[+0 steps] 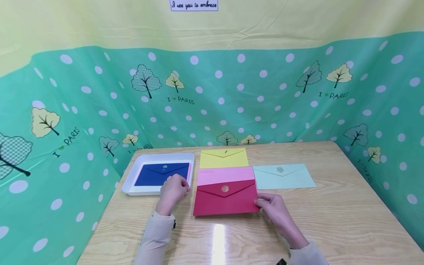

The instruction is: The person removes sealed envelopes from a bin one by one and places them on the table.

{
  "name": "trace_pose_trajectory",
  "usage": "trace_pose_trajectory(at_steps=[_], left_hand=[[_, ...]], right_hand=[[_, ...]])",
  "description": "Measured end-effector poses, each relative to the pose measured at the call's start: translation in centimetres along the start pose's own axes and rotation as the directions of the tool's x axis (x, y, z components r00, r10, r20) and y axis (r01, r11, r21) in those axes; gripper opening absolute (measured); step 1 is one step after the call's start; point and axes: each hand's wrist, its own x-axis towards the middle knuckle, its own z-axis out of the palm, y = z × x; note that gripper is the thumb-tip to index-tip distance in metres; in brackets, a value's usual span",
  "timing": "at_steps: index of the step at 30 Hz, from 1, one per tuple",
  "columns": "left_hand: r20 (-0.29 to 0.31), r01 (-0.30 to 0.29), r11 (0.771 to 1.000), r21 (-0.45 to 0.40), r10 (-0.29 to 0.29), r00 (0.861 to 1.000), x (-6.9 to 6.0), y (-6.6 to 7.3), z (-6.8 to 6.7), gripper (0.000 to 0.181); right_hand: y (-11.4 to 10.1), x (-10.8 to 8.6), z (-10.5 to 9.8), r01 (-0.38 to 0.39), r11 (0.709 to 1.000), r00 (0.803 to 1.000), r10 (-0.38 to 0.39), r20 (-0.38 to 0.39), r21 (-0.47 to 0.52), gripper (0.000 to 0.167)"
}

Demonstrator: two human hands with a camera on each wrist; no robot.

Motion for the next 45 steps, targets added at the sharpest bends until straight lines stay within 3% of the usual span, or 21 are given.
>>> trace_pose_trajectory(at_steps=[45], left_hand=[[-0.004,0.011,1.0,-0.002,-0.011,1.0,-0.1,0.1,-0.1,0.009]], right_hand=[[1.2,-0.9,-0.1,-0.008,1.0,1.0,0.008,0.012,-0.021,0.035]])
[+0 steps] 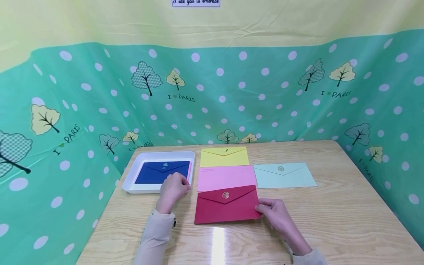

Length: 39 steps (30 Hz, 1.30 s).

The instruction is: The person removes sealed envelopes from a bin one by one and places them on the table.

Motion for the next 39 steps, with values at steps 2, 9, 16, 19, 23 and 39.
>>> trace_pose_trajectory(at_steps=[2,9,16,19,23,39], left_hand=[[0.0,-0.001,1.0,-0.002,0.001,1.0,0.02,-0.01,0.03,0.008],[0.001,0.0,1.0,-0.005,0.0,1.0,0.07,-0.01,0.03,0.008],[0.002,-0.004,1.0,-0.006,0.004,1.0,0.19,0.06,0.08,0.008],[0.0,-0.006,1.0,-0.006,0.006,1.0,0.23,0.03,0.12,0.008],[-0.001,0.003,1.0,-0.009,-0.003,1.0,0.17,0.02,0.08,0.008],[0.013,0.011,1.0,-0.014,-0.011,1.0,0.2,-0.14,0.14,0.007]], right_hand=[[0.12,0.04,0.07,-0.001,1.0,1.0,0.001,-0.002,0.001,0.034],[0.27,-0.03,0.1,0.008,1.0,1.0,-0.008,-0.006,-0.005,0.035],[0.33,0.14,0.29,-0.018,0.999,1.0,0.017,-0.015,-0.041,0.035],[0.39,0.27,0.35,-0.028,0.998,1.0,0.028,-0.013,-0.049,0.036],[0.39,0.32,0.37,-0.035,0.997,0.999,0.035,-0.002,-0.062,0.035],[0.64,0.54,-0.08,-0.032,0.987,0.999,0.032,-0.002,-0.156,0.012]])
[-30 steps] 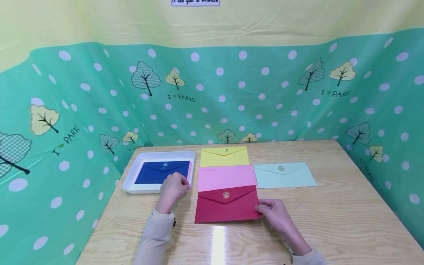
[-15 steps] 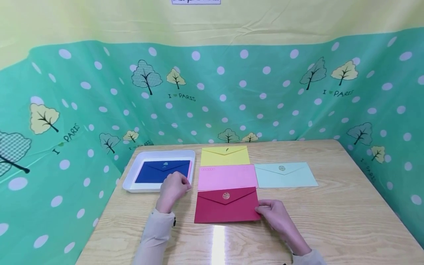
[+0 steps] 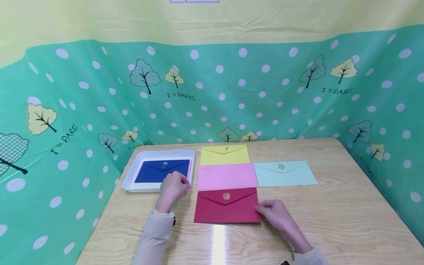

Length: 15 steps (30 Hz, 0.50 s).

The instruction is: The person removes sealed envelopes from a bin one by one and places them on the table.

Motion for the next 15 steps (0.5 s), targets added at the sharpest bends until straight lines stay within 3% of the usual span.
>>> trace_pose_trajectory(at_steps=[15], left_hand=[[0.006,0.002,1.0,0.001,-0.002,1.0,0.06,-0.05,-0.04,0.007]], right_hand=[[0.25,0.24,-0.47,0.047,0.996,0.999,-0.048,-0.013,-0.076,0.025]])
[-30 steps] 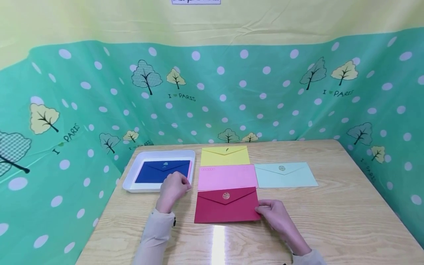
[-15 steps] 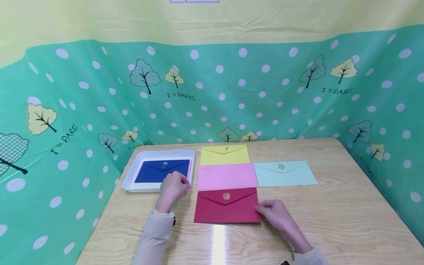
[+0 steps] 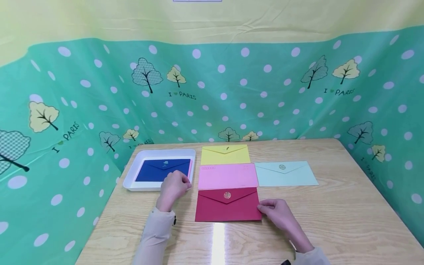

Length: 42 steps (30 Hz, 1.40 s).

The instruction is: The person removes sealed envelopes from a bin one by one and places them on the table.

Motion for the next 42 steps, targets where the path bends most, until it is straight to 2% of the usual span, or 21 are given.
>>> trace_pose_trajectory(at_steps=[11,23,35,42], left_hand=[[-0.005,0.006,1.0,-0.001,-0.006,1.0,-0.23,-0.08,-0.13,0.005],[-0.004,0.003,1.0,-0.004,-0.003,1.0,-0.09,-0.04,-0.17,0.005],[-0.005,0.007,1.0,-0.008,-0.007,1.0,-0.04,0.18,-0.32,0.005],[0.004,0.015,1.0,-0.013,-0.015,1.0,0.02,0.09,-0.19,0.004]], right_hand=[[0.03,0.12,0.02,0.002,1.0,1.0,-0.002,-0.009,-0.018,0.012],[0.23,0.28,-0.09,-0.006,1.0,1.0,0.006,-0.01,-0.021,0.01],[0.12,0.39,-0.06,-0.009,0.997,1.0,0.008,-0.012,-0.073,0.013],[0.39,0.4,-0.53,-0.023,0.999,1.0,0.023,0.002,-0.047,0.015]])
